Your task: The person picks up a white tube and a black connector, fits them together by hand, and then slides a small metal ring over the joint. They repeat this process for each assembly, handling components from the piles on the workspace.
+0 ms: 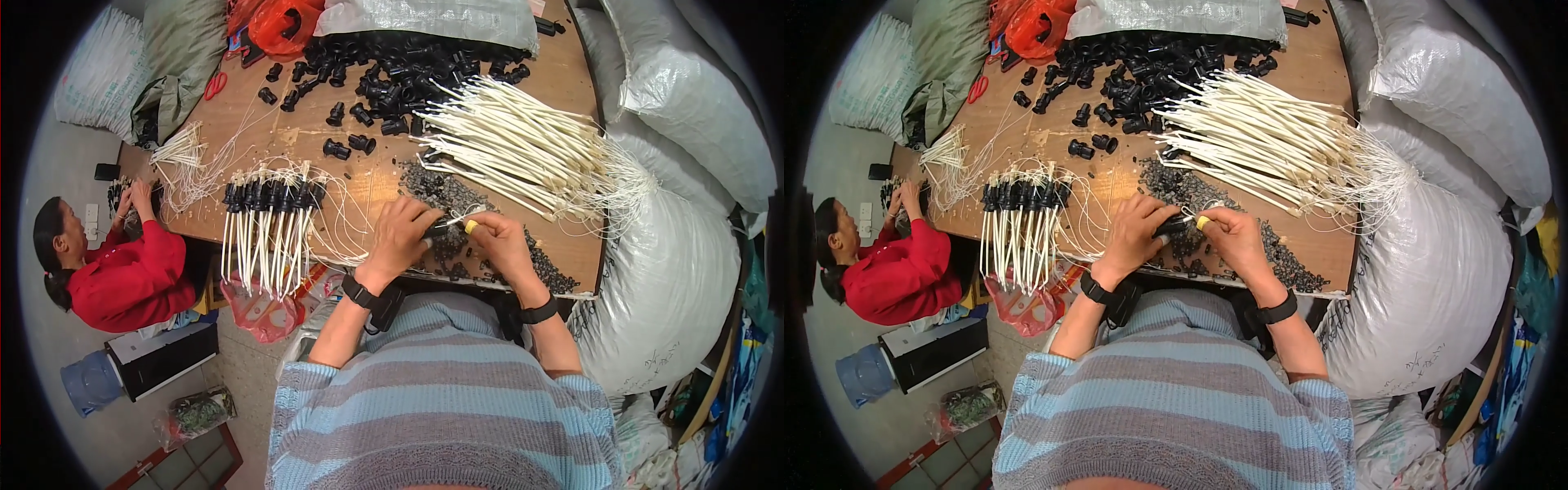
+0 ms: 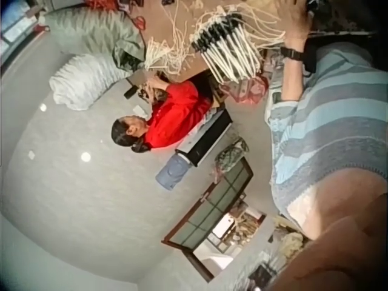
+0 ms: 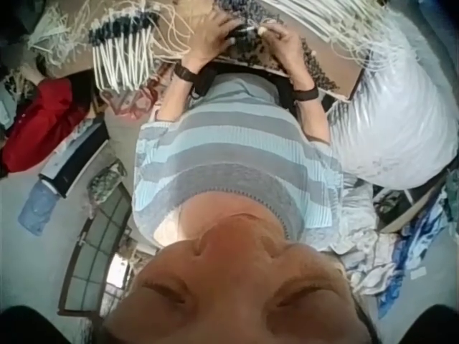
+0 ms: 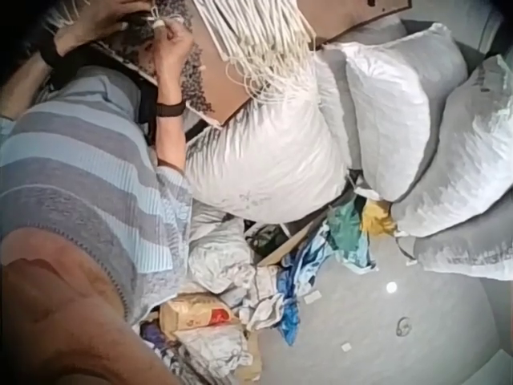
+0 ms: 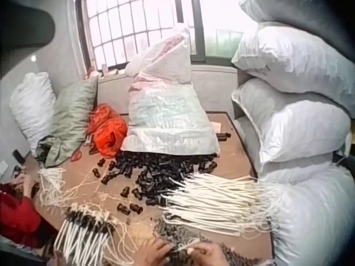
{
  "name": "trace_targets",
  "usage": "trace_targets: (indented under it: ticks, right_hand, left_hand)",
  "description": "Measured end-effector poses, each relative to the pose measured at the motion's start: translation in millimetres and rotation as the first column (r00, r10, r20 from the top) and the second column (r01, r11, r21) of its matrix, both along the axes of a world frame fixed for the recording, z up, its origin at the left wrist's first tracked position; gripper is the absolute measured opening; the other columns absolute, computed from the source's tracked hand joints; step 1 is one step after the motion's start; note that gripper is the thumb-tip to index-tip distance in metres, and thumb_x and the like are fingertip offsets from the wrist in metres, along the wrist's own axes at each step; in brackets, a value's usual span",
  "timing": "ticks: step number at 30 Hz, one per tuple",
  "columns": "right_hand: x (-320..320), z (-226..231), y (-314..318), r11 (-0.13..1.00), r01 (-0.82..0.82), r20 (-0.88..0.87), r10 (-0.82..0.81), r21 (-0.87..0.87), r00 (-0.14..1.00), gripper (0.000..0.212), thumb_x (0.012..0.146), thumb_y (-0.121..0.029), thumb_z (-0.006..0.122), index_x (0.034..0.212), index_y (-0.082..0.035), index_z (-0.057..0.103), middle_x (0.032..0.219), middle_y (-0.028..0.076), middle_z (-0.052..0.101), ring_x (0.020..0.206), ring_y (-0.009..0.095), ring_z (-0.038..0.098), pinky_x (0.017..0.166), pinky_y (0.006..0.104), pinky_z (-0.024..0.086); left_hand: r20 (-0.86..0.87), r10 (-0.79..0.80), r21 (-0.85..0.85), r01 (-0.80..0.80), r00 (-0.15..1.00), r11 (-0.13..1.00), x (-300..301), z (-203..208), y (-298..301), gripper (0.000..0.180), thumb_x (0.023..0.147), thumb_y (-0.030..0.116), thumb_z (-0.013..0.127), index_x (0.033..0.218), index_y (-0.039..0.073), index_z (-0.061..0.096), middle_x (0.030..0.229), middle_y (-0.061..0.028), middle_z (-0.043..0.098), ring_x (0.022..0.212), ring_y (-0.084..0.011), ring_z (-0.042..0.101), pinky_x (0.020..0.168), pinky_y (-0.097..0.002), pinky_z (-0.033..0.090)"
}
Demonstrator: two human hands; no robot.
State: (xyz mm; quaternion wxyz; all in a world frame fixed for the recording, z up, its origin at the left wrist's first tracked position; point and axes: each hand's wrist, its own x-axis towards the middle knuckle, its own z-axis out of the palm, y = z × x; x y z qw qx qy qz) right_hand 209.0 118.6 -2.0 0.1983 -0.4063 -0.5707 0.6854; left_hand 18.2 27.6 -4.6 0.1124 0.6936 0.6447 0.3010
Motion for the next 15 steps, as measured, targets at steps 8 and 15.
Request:
trace_targets:
  ticks: [8, 15]
  right_hand:
    - [-5, -5, -8, 0.873, -0.164, 0.144, 0.109, 0.460, 0.984, 0.013, 0.085, -0.005, 0.065, 0.097, -0.001, 0.069, 0.070, 0.001, 0.064, 0.061, 0.007, 0.054, 0.055, 0.0234, 0.044]
    - [-14, 4, -15, 0.881, -0.171, 0.180, 0.100, 0.442, 0.979, 0.013, 0.084, -0.006, 0.066, 0.096, -0.002, 0.070, 0.066, 0.005, 0.065, 0.056, 0.008, 0.057, 0.053, 0.0247, 0.045]
  left_hand:
    - [0.328, 0.219, -0.099, -0.197, 0.919, 0.975, -5, 9, 3, 0.044, 0.073, -0.003, 0.059, 0.116, 0.006, 0.055, 0.099, -0.0181, 0.061, 0.088, -0.0361, 0.060, 0.077, -0.0399, 0.048]
    - [0.484, 0.321, -0.376, -0.138, 0.814, 0.916, 8, 5, -1, 0.037, 0.078, -0.001, 0.063, 0.115, 0.002, 0.061, 0.087, -0.0049, 0.064, 0.078, -0.0108, 0.059, 0.070, -0.0258, 0.048]
